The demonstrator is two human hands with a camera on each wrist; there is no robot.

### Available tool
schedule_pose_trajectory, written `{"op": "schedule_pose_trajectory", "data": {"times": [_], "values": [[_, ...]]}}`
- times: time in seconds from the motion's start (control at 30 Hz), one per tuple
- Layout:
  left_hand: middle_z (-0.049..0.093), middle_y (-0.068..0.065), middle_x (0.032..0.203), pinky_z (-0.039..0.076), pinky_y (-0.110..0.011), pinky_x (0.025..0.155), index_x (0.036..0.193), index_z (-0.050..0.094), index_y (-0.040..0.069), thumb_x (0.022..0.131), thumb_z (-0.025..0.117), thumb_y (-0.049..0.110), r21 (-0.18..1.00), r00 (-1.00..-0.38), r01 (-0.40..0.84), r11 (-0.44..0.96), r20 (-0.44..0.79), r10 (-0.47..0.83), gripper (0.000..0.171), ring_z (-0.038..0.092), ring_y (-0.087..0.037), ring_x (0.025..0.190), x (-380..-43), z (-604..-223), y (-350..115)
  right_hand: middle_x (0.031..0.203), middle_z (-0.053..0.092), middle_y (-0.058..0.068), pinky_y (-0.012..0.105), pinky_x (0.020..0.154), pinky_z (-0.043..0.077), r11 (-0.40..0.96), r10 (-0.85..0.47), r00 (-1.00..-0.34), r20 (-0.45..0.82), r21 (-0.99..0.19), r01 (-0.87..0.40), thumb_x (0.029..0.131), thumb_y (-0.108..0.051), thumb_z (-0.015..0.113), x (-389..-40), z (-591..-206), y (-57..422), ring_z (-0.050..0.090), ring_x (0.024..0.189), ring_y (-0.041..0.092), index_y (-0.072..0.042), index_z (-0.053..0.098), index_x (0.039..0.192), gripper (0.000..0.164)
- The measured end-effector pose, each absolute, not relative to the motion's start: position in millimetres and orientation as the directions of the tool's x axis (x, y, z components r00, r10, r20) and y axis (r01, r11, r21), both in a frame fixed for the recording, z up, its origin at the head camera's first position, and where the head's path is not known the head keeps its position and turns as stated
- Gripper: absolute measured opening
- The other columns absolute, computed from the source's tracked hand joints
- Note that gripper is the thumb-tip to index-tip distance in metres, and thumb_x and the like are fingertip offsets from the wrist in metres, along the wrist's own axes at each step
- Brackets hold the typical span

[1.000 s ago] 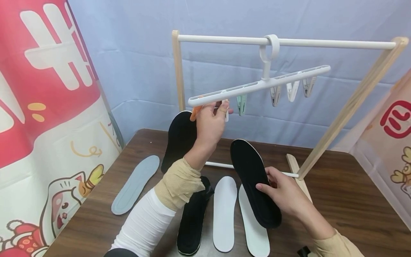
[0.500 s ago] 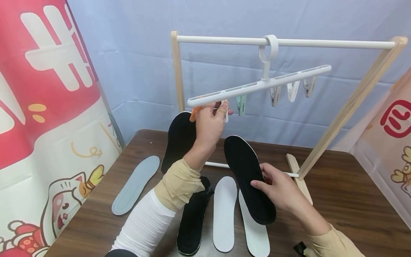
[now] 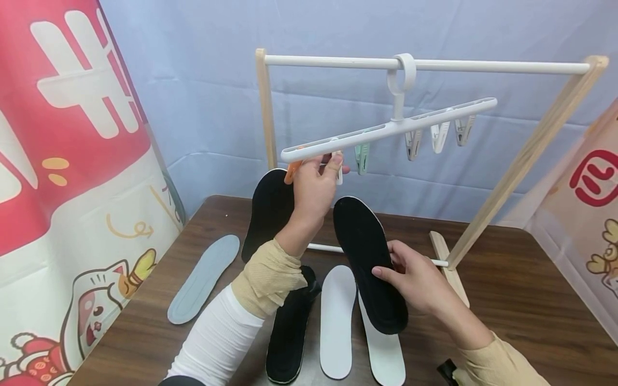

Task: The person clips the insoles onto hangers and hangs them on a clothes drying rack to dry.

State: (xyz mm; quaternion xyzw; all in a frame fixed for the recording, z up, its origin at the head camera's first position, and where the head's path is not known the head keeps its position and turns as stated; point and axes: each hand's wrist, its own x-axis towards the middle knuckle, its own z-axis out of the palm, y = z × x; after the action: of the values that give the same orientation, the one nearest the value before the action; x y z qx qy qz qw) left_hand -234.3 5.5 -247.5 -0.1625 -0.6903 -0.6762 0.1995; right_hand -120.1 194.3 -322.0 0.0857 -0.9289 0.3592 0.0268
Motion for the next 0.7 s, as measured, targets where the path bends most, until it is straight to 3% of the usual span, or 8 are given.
{"op": "schedule_pose_trajectory", "data": {"times": [0.7], "values": [[0.073, -0.017, 0.100, 0.047, -0.021, 0.073, 0.118, 0.070, -0.001, 0.101, 0.064, 0.014, 0.870, -0.869, 0.491, 0.047, 0.493, -0.037, 0.023, 0.076, -0.023, 0.090, -234.4, -248.0, 3.7, 0.100, 0.076, 0.005, 0.031, 0.075, 0.056, 0.581, -0.205, -0.977, 0.049, -0.798, -0.162, 0.097, -0.016, 0.070, -129.5, -317.2, 188.7, 0.073, 0.086, 0.015, -0.005, 0.056, 0.120, 0.029]]}}
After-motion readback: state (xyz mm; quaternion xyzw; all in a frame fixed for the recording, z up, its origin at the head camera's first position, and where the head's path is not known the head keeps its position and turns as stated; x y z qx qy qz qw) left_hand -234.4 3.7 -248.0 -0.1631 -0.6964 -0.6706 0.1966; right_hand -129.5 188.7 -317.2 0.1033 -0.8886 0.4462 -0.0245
